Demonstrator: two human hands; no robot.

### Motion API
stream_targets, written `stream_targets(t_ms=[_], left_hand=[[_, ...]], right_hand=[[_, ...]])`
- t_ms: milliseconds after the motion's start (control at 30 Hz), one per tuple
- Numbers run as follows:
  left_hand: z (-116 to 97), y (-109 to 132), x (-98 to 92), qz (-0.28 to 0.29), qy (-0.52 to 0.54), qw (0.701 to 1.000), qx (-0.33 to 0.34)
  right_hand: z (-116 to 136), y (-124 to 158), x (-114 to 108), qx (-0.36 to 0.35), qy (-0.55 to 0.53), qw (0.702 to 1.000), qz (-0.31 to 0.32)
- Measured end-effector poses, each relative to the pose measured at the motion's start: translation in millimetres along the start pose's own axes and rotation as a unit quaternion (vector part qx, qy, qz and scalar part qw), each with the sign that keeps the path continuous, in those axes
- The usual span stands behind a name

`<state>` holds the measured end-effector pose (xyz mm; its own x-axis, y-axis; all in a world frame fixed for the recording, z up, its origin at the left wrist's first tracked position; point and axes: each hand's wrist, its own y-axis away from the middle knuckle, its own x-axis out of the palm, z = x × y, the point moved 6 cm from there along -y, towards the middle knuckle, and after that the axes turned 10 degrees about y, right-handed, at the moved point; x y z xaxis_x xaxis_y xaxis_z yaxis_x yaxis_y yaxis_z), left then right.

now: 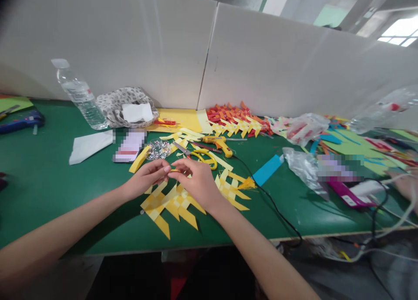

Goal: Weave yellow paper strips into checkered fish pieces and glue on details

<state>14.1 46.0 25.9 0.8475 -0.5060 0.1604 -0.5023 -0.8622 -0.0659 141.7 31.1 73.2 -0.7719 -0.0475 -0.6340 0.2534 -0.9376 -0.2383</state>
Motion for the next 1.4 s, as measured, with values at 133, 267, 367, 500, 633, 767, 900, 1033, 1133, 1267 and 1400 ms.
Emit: stream_targets(t_ms=[133,267,367,500,633,767,900,1033,1133,1267,1400], left_hand=[[0,1,0.1,0.001,-0.003,1.000,-0.003],[0,2,2.6,0.009,-0.002,1.000,-0.015],[1,2,4.2,0.010,0.003,1.000,-0.023],[3,2,5.2,0.006,0.017,0.999,-0.029],[4,2,5.2,-0.006,0.019,0.999,-0.030],[4,3,5.7,-0.004,0.027,0.999,-0.031],[5,3,5.2,0.001,0.027,0.999,-0.035],[6,3,6.7,0.015,0.030,0.999,-0.039],[4,4,8.0,0.021,0.022,0.999,-0.032],[-3,6,5.2,-0.012,-0.022,1.000,-0.005],[-5,8,2.9,-0.033,-0.075,0.997,0.004]], right_hand=[[-2,2,-4,0.015,-0.015,0.999,-0.032],[-4,5,-7,0.030,-0.052,0.998,-0.033],[-7,6,-9,0.042,-0.071,0.996,-0.034],[-14,6,-9,0.061,-0.093,0.993,-0.037],[-19,4,-5,0.054,-0.119,0.991,-0.036],[-18,3,1,0.047,-0.130,0.990,-0.028],[-18,2,0,0.043,-0.141,0.988,-0.035],[-21,1,-7,0.061,-0.165,0.982,-0.074],[-23,0,-11,0.082,-0.181,0.976,-0.087],[-23,1,-10,0.092,-0.174,0.977,-0.075],[-21,2,-4,0.075,-0.164,0.982,-0.058]])
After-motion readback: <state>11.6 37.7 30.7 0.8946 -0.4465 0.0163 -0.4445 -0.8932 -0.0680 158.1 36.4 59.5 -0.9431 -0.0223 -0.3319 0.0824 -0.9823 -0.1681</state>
